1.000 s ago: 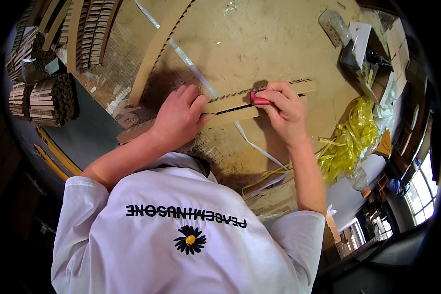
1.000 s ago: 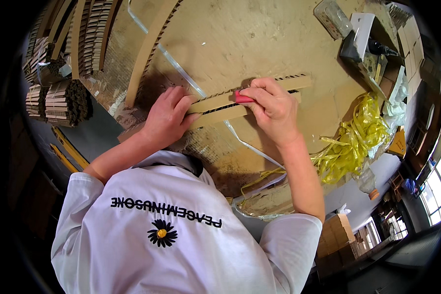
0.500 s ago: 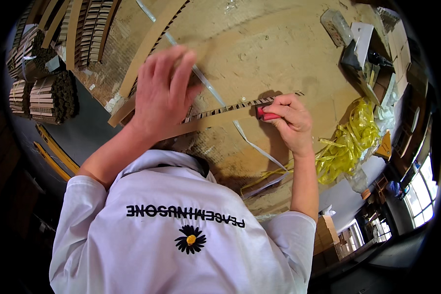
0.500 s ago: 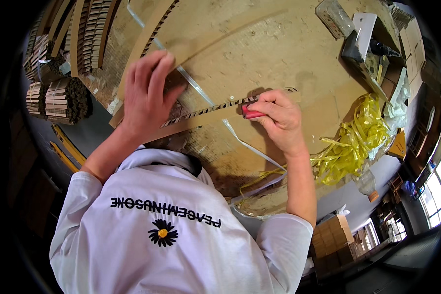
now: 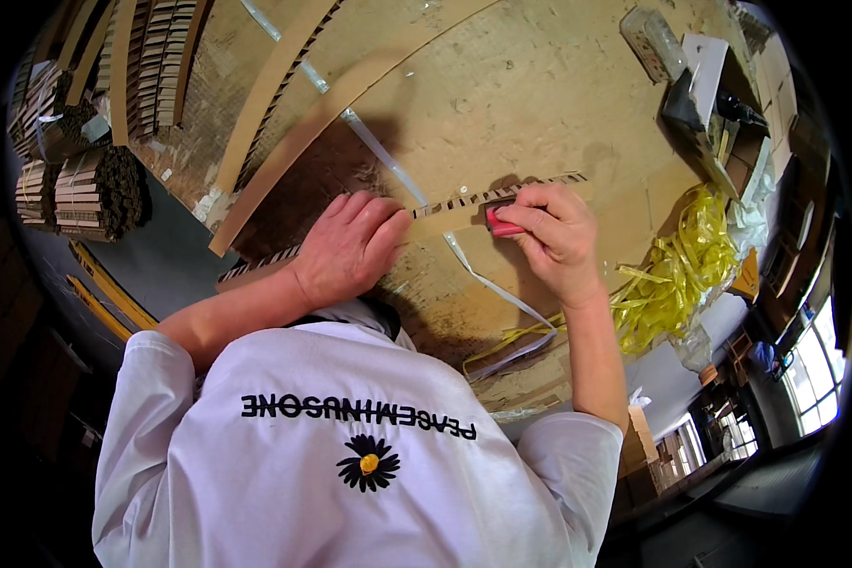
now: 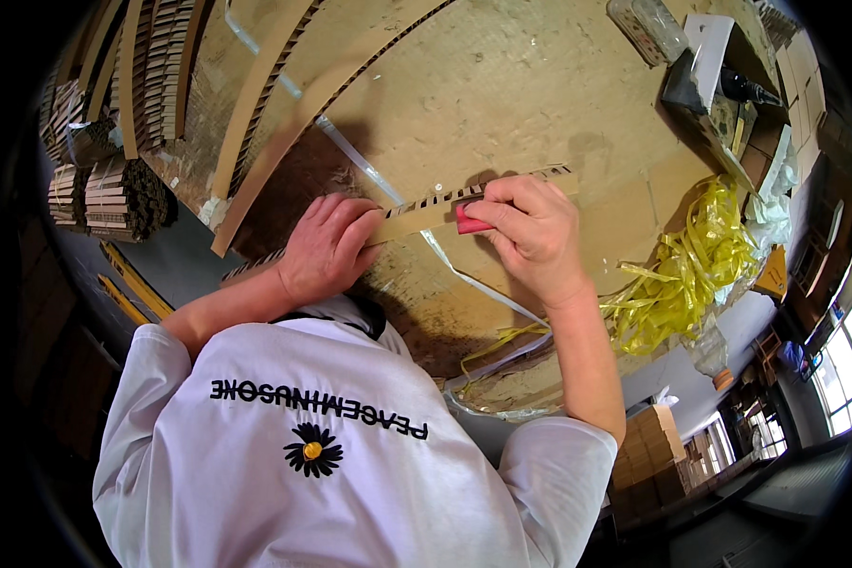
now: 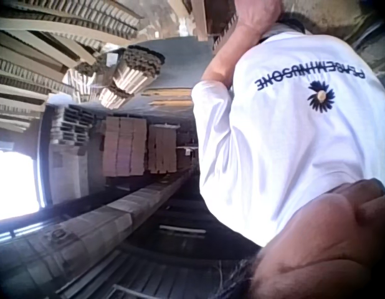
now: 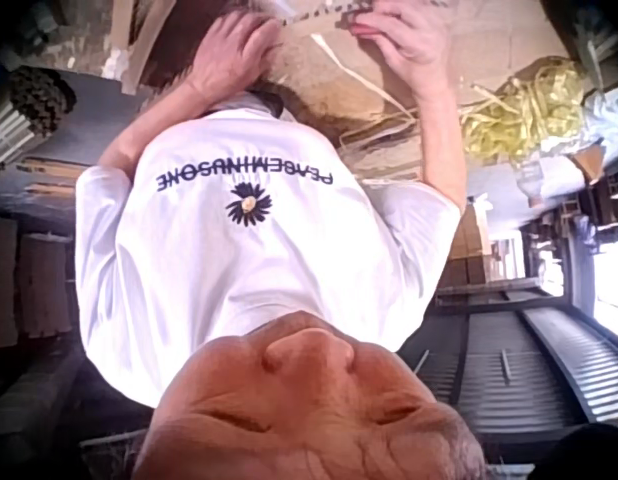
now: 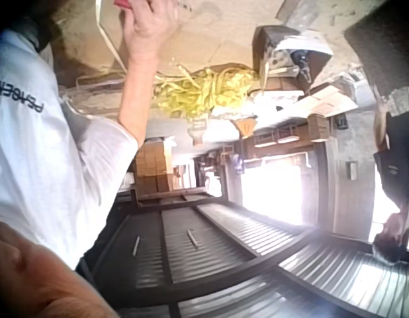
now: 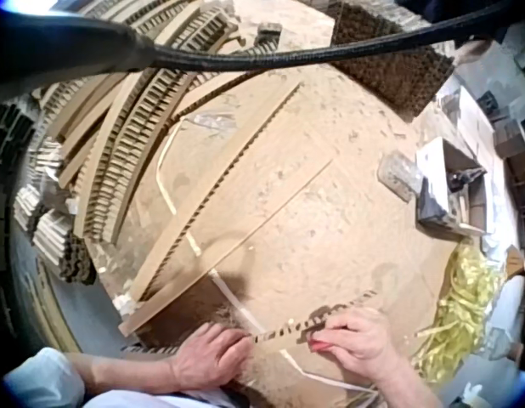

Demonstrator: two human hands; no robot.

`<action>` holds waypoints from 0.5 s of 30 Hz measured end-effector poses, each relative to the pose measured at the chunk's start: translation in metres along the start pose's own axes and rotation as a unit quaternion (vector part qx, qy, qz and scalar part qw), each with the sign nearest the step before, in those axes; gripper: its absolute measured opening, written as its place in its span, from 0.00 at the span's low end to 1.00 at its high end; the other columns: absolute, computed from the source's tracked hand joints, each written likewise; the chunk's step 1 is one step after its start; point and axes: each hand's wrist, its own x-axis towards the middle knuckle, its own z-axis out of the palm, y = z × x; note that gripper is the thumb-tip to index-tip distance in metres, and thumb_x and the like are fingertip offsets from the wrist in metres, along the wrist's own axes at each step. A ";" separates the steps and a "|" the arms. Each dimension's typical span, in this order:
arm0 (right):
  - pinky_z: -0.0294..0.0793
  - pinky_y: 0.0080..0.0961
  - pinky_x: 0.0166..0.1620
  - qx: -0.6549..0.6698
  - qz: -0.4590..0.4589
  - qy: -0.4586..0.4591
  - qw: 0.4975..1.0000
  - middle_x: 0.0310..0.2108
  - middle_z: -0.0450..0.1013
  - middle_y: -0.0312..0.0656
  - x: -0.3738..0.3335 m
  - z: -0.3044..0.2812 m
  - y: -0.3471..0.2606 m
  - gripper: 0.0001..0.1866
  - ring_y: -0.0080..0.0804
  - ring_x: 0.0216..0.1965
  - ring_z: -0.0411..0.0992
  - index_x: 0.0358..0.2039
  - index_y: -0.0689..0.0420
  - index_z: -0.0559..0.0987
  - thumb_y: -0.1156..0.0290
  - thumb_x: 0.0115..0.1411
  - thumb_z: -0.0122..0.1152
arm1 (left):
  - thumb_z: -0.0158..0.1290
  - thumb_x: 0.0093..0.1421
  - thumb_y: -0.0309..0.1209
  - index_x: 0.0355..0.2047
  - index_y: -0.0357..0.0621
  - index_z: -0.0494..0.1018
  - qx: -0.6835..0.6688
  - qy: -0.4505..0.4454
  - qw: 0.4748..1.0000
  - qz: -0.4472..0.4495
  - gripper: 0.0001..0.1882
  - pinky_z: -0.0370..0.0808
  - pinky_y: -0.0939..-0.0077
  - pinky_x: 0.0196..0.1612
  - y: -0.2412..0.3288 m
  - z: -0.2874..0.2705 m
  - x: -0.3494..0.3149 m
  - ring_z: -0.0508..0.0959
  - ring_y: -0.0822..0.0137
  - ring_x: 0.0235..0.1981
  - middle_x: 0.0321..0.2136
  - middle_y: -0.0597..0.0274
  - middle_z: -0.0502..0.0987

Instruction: The person uses a red utility knife to cut a white plastic strap on a stack of corrugated cardboard pieces. They then wrap and tie the strap around the stack to secure it, repeating the process with a yellow strap on another stack.

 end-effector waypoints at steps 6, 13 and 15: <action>0.69 0.27 0.29 -0.004 -0.021 -0.009 1.000 0.29 0.74 0.32 0.002 -0.001 0.005 0.14 0.31 0.31 0.75 0.30 0.48 0.81 0.78 0.40 0.70 | 0.62 0.45 0.28 0.46 0.40 0.70 0.016 -0.018 1.000 0.000 0.26 0.70 0.64 0.39 0.000 0.000 0.001 0.73 0.56 0.38 0.42 0.57 0.72; 0.68 0.27 0.28 -0.002 -0.021 -0.016 1.000 0.29 0.74 0.32 0.004 -0.002 0.007 0.15 0.31 0.31 0.75 0.30 0.48 0.82 0.79 0.39 0.68 | 0.61 0.45 0.26 0.46 0.40 0.71 0.016 -0.012 1.000 0.001 0.24 0.70 0.65 0.39 0.000 0.001 0.004 0.73 0.57 0.37 0.41 0.58 0.72; 0.68 0.27 0.28 -0.001 -0.021 -0.018 1.000 0.29 0.74 0.32 0.005 -0.003 0.007 0.15 0.31 0.31 0.75 0.30 0.48 0.82 0.80 0.39 0.67 | 0.61 0.46 0.26 0.46 0.40 0.70 0.017 -0.015 1.000 -0.001 0.24 0.70 0.65 0.39 -0.001 0.001 0.004 0.73 0.57 0.37 0.41 0.58 0.72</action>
